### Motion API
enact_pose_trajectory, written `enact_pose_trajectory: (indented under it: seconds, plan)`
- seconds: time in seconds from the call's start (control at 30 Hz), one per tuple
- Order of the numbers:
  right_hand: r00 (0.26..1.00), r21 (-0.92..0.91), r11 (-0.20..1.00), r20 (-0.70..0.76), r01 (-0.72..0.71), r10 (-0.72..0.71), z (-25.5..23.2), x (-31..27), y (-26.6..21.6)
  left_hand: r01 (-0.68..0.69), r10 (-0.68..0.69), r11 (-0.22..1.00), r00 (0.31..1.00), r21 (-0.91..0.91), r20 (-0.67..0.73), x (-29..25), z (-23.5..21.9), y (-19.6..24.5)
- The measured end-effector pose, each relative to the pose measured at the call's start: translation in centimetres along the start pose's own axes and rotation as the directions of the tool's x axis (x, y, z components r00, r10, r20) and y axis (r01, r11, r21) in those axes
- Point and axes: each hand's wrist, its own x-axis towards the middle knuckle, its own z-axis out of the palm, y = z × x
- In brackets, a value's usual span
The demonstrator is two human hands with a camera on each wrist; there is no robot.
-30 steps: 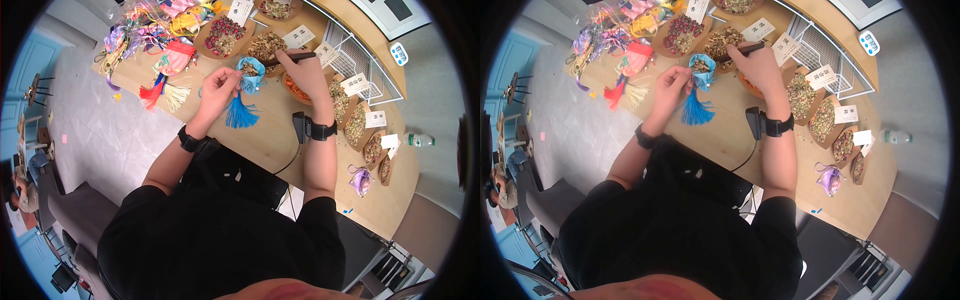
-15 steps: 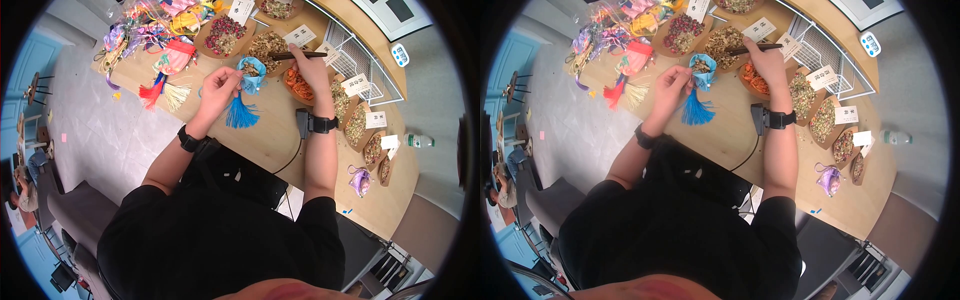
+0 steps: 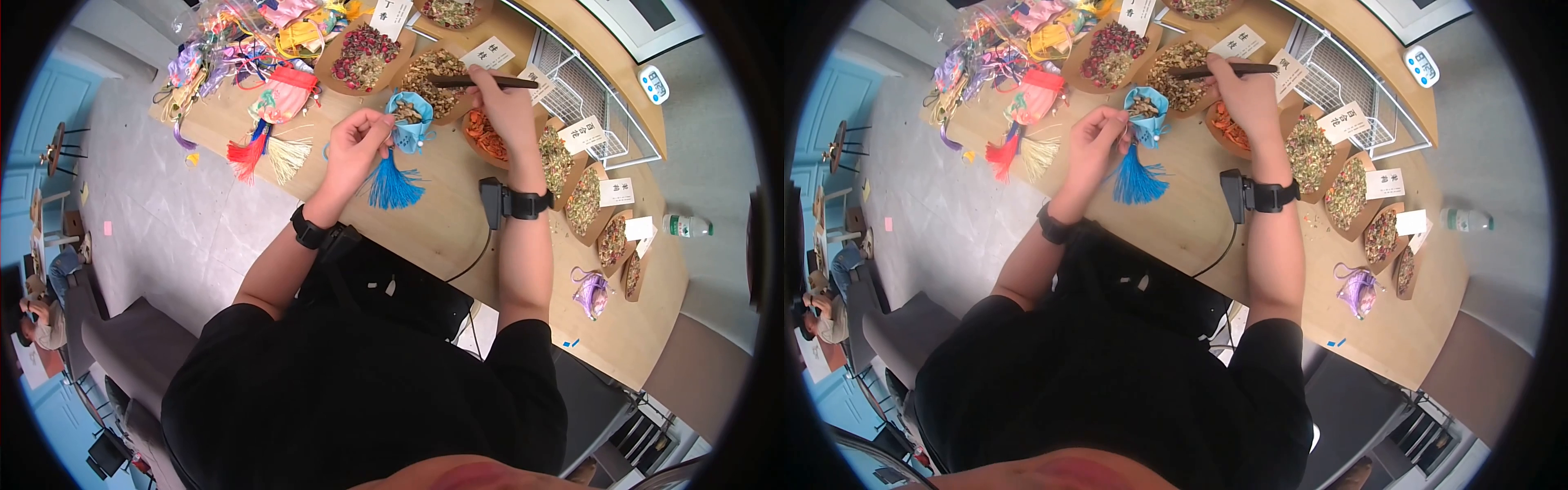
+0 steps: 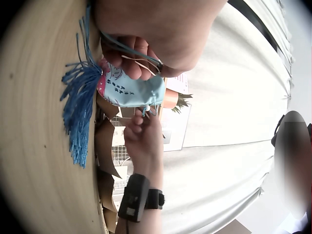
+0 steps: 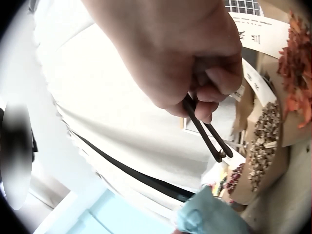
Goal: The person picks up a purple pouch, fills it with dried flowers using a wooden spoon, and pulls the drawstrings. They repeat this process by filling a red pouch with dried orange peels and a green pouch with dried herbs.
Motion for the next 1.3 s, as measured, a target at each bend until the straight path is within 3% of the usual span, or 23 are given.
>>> enact_pose_trajectory:
  seconds: [0.2,0.3,0.4,0.5,0.63,0.67,0.77,0.8,0.9,0.93,1.03,1.13,1.3]
  plan:
    - [0.991,-0.013,1.000,0.135,0.005,-0.003,-1.9,-3.3,-6.4,-0.001,0.001,1.000,1.000,0.000,-0.002,0.0,-0.1,-0.2]
    - [0.994,-0.031,0.997,0.076,0.076,-0.074,-1.3,-4.1,-7.2,-0.003,0.003,1.000,1.000,-0.003,-0.001,0.1,-0.1,-0.2]
    - [0.993,-0.101,0.989,-0.017,0.111,-0.113,-1.5,-3.0,-5.3,-0.005,0.005,1.000,1.000,-0.006,-0.005,0.1,-0.1,-0.2]
    - [0.995,-0.355,0.930,-0.009,0.091,-0.101,-0.8,-2.4,-3.7,-0.011,0.011,1.000,1.000,-0.011,-0.001,0.2,-0.2,-0.4]
    - [0.978,-0.416,0.899,0.204,0.134,-0.051,0.4,-1.7,-1.4,-0.020,0.020,1.000,1.000,-0.023,-0.004,0.2,-0.1,-0.6]
    - [0.982,-0.440,0.892,0.188,0.104,-0.022,0.4,-1.7,-1.5,-0.024,0.024,0.999,1.000,-0.027,-0.007,0.2,-0.1,-0.6]
    - [0.988,-0.448,0.881,0.099,0.153,-0.121,-0.3,-0.9,-0.6,-0.016,0.016,0.999,1.000,-0.036,-0.001,0.2,-0.2,-0.7]
    - [0.997,-0.416,0.906,0.063,0.075,-0.054,-0.8,-0.9,-1.4,-0.017,0.017,0.999,1.000,-0.041,0.001,0.2,-0.2,-0.7]
    - [0.991,-0.410,0.912,-0.125,-0.017,-0.038,-1.7,0.3,0.5,-0.019,0.019,0.998,1.000,-0.062,0.005,0.2,-0.2,-0.9]
    - [0.995,-0.434,0.899,-0.093,-0.065,0.027,-1.9,0.5,0.6,-0.023,0.023,0.997,1.000,-0.071,0.010,0.2,-0.3,-1.0]
    - [0.996,-0.257,0.963,0.021,-0.074,0.082,-1.0,0.6,1.2,-0.025,0.026,0.997,1.000,-0.077,0.014,0.2,-0.2,-1.0]
    - [0.998,-0.153,0.987,0.033,-0.051,0.056,0.3,0.9,2.5,-0.016,0.016,0.999,1.000,-0.048,0.004,0.0,0.1,-0.3]
    - [1.000,-0.153,0.988,-0.010,-0.015,0.013,1.0,0.6,2.2,-0.012,0.012,1.000,1.000,-0.019,0.008,-0.1,0.0,-0.1]
